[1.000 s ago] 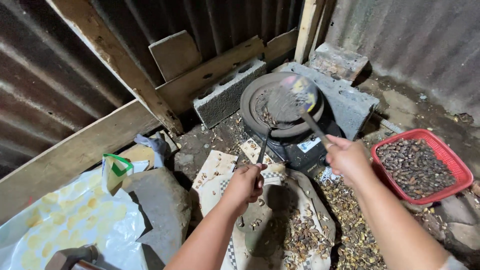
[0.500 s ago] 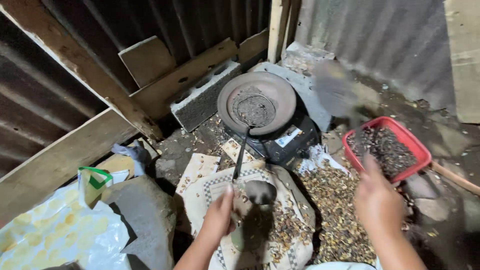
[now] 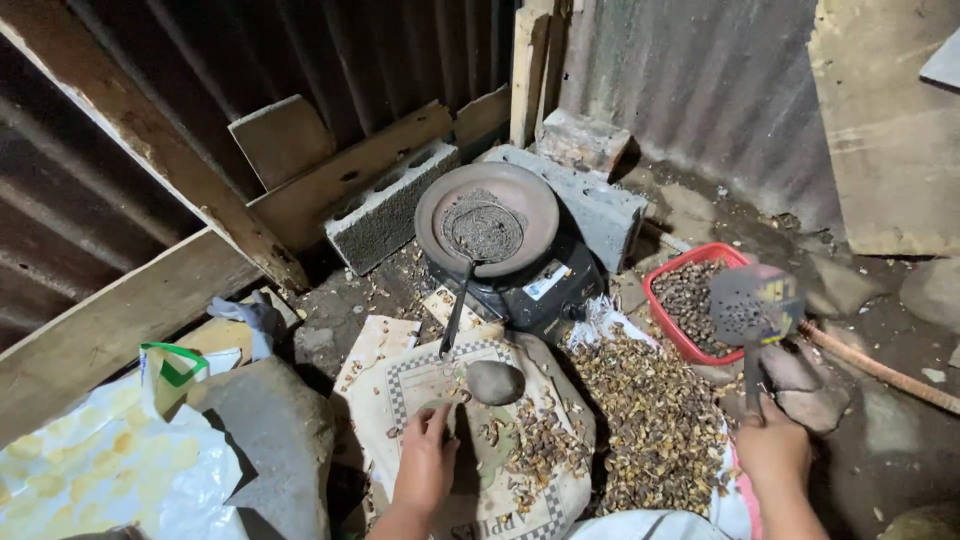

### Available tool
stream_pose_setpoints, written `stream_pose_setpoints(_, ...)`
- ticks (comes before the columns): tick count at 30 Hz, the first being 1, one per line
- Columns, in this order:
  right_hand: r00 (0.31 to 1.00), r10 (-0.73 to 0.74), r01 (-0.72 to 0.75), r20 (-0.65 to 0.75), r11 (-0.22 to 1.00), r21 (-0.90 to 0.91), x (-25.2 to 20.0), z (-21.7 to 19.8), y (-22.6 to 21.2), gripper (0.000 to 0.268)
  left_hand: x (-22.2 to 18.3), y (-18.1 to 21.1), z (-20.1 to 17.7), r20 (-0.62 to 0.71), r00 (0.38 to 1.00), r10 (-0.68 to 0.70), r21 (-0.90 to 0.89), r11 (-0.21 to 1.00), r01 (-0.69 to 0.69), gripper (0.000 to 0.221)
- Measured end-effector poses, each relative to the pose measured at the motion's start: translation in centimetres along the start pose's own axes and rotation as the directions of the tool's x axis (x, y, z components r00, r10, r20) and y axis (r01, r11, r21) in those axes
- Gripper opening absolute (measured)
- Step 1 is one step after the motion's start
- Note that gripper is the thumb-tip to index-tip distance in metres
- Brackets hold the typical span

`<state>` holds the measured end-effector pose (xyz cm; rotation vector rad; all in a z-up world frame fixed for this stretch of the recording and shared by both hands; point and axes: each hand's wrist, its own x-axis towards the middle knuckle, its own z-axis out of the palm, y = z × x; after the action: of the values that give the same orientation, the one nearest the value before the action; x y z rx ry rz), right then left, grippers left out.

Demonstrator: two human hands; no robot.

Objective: Shelling seeds and flattening them with a wooden mallet on a sack to prepare chips.

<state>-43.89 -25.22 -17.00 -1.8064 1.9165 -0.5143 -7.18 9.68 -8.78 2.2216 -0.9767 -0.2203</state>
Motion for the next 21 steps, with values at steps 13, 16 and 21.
stream_pose_setpoints(13, 0.871, 0.278, -0.485, 0.405, 0.619, 0.618, -0.8, -2.0, -3.8, 0.045, -5.7, -0.4, 6.1, 0.362, 0.897, 0.252, -0.247, 0.954, -0.168, 0.029)
stream_pose_setpoints(16, 0.825, 0.246, -0.563, 0.508, 0.419, 0.712, 1.5, -1.6, 0.0, 0.043, -5.0, 1.9, 4.4, 0.281, 0.900, 0.332, -0.245, 0.932, -0.268, 0.031)
stream_pose_setpoints(21, 0.849, 0.250, -0.528, 0.465, 0.423, 0.736, 2.5, -1.4, 3.3, 0.044, -1.4, 2.0, 1.6, 0.043, 0.998, 0.040, -0.209, 0.977, -0.030, 0.022)
